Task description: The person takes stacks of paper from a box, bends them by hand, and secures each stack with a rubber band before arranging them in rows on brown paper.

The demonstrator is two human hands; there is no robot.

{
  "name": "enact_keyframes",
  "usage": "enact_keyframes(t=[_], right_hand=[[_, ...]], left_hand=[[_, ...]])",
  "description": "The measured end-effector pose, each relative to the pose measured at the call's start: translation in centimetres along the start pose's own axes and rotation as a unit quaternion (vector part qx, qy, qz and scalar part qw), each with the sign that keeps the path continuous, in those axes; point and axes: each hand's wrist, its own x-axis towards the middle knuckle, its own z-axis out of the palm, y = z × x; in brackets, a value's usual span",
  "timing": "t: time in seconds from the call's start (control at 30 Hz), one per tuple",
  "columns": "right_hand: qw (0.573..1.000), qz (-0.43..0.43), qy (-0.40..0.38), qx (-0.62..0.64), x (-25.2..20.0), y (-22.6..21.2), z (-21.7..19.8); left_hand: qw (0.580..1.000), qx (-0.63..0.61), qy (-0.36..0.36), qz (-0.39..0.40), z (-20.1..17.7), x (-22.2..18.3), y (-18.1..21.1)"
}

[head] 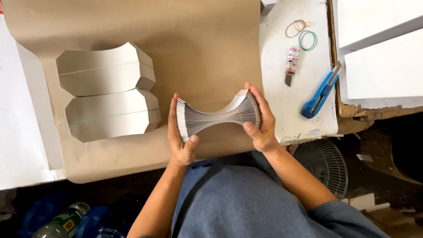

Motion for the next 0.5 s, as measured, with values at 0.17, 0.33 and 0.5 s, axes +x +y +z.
enact_keyframes(t=[0.17, 0.33, 0.5], right_hand=[[1.0, -0.02, -0.016, -0.011, 0.1, 0.6, -0.1], [0.999, -0.036, 0.002, -0.004, -0.4, 1.4, 0.1], [0.998, -0.042, 0.035, 0.008, -0.4, 2.4, 0.6]], left_hand=[[1.0, 0.014, -0.009, 0.011, -0.7, -0.3, -0.6], [1.0, -0.005, -0.018, 0.009, -0.7, -0.1, -0.2], [1.0, 0.004, -0.011, 0.009, -0.4, -0.2, -0.3]])
